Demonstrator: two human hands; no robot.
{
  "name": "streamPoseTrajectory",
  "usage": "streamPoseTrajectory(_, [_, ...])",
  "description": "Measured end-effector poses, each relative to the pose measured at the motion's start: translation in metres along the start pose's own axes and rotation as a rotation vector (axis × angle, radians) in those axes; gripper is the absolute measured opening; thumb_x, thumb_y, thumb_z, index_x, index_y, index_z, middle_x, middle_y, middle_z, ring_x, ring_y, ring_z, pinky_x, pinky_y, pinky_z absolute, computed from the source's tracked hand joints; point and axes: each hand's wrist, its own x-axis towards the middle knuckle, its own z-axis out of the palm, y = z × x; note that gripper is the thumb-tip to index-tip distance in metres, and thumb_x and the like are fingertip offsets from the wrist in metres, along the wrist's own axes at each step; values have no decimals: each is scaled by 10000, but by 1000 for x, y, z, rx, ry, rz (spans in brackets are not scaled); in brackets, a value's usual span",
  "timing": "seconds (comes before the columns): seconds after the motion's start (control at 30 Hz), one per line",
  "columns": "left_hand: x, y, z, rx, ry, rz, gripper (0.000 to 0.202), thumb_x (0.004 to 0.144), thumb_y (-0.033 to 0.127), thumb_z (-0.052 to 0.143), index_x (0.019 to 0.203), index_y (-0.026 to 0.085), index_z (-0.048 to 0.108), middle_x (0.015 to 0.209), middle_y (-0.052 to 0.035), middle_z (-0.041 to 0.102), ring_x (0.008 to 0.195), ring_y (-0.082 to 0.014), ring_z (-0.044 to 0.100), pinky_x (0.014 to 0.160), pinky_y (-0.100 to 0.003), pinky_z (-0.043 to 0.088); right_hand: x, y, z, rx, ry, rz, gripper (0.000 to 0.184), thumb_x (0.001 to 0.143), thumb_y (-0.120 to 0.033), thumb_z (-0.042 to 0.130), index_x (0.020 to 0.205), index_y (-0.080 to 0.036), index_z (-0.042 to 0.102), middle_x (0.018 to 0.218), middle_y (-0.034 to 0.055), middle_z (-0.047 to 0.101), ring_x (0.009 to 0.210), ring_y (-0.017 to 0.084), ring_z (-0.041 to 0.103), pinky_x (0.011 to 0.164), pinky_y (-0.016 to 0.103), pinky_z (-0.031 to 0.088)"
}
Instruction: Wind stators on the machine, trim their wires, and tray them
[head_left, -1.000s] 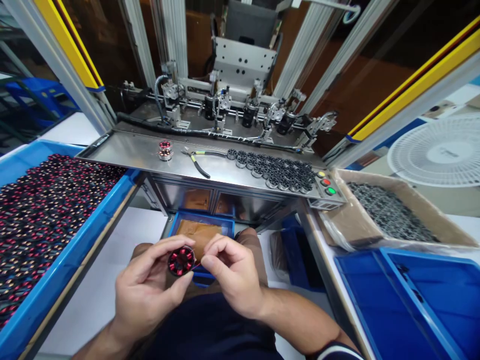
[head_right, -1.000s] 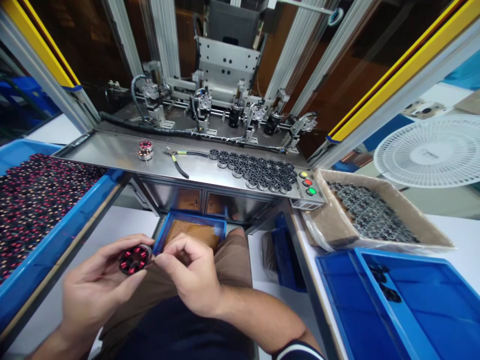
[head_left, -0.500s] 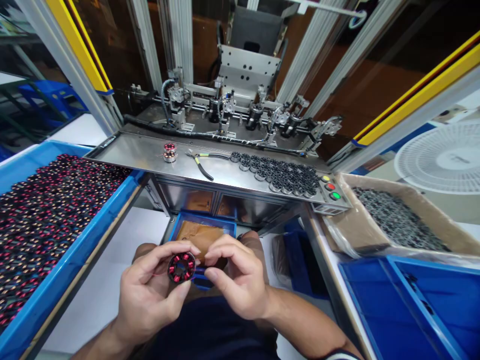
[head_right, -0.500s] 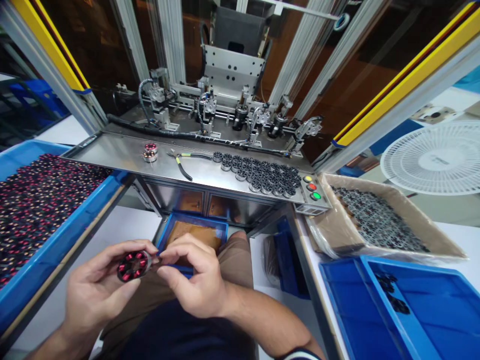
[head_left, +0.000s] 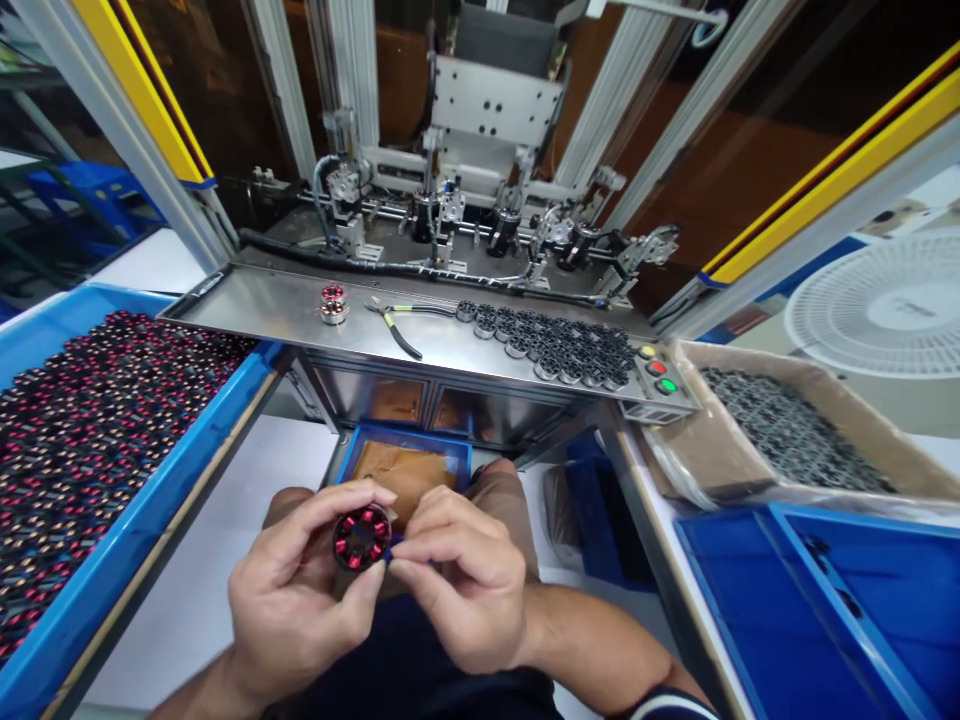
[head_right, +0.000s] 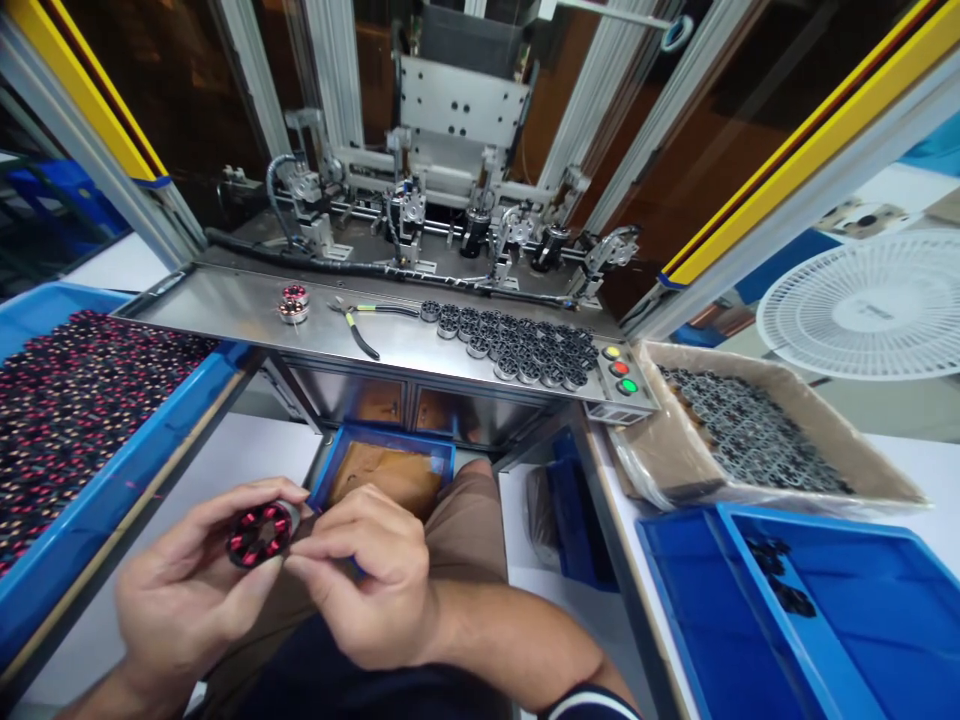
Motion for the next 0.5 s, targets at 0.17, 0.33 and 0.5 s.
streamPoseTrajectory(0.17, [5,6,-3,-178,-38,-154,371,737,89,699,1067,259,687,996,-10,742,826,-127,715,776,-174,571,9,9,-12,12,-73,-38,191,794,-164,735,982,-156,701,754,57,650,703,157,605,650,315,500])
streamPoseTrajectory(0.33, [8,12,-4,-396,-107,-411,312,658,269,809,955,205,739,779,-51,740,658,-161,698,643,-213,579,28,13,-25,19,-257,-94,355,760,-305,794,1075,-182,686,919,87,647,845,176,621,730,332,541])
streamPoseTrajectory(0.5, [6,8,-3,-508,-163,-491,345,653,286,817,983,220,740,881,-71,749,751,-193,720,706,-244,588,43,12,-26,-25,-373,-203,209,748,-303,805,891,-178,717,986,104,660,915,189,636,809,365,543])
